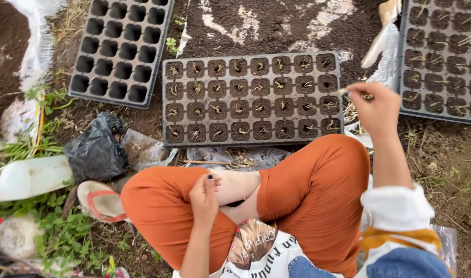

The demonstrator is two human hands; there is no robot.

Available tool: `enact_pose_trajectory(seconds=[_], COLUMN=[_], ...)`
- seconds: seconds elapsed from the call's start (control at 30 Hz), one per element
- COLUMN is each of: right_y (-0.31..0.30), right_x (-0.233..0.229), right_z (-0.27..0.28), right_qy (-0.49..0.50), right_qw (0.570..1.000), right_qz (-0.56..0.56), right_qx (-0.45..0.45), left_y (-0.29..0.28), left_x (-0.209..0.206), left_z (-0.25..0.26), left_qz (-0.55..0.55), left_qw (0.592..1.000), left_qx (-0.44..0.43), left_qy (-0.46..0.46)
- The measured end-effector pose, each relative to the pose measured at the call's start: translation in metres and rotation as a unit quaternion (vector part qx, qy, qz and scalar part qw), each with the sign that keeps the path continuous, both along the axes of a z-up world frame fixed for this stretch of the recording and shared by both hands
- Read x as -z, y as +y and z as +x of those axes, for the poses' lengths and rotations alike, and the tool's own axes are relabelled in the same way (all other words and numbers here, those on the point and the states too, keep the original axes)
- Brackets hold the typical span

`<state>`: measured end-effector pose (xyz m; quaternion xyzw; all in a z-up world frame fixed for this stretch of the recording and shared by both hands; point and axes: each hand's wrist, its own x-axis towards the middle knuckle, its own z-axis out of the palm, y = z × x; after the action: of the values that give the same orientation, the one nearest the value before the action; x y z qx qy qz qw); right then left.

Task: The person sits cross-legged on the ground and uses a small wooden stick to plant seeds into the cells of a seedling tray. They carefully place seeds into the soil and cover them, working methodically across the tray.

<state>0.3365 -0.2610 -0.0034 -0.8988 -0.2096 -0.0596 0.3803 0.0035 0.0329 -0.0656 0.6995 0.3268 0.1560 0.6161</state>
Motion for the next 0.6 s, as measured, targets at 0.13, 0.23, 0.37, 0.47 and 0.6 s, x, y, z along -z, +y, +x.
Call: enact_pose_trajectory(seconds=[0.13, 0.23, 0.37, 0.47, 0.6], right_y=[-0.006, -0.004, 0.0, 0.004, 0.006], right_x=[0.048, 0.085, 0.11, 0.116, 0.124], right_z=[0.066, 0.091, 0.101, 0.1, 0.102], right_qy=[-0.016, 0.004, 0.021, 0.012, -0.021], right_qw=[0.994, 0.992, 0.991, 0.989, 0.988], right_qz=[-0.111, -0.123, -0.132, -0.141, -0.143], right_qx=[-0.001, -0.026, -0.022, -0.032, -0.056], left_y=[0.01, 0.006, 0.005, 0.005, 0.004], left_x=[0.025, 0.029, 0.027, 0.028, 0.025], left_z=[0.007, 0.01, 0.016, 0.017, 0.019], left_qz=[0.04, 0.014, 0.042, 0.055, 0.056], left_qw=[0.999, 0.999, 0.998, 0.998, 0.998], left_qx=[-0.02, -0.046, -0.035, -0.031, -0.026], left_qy=[-0.005, -0.017, -0.015, -0.013, -0.005])
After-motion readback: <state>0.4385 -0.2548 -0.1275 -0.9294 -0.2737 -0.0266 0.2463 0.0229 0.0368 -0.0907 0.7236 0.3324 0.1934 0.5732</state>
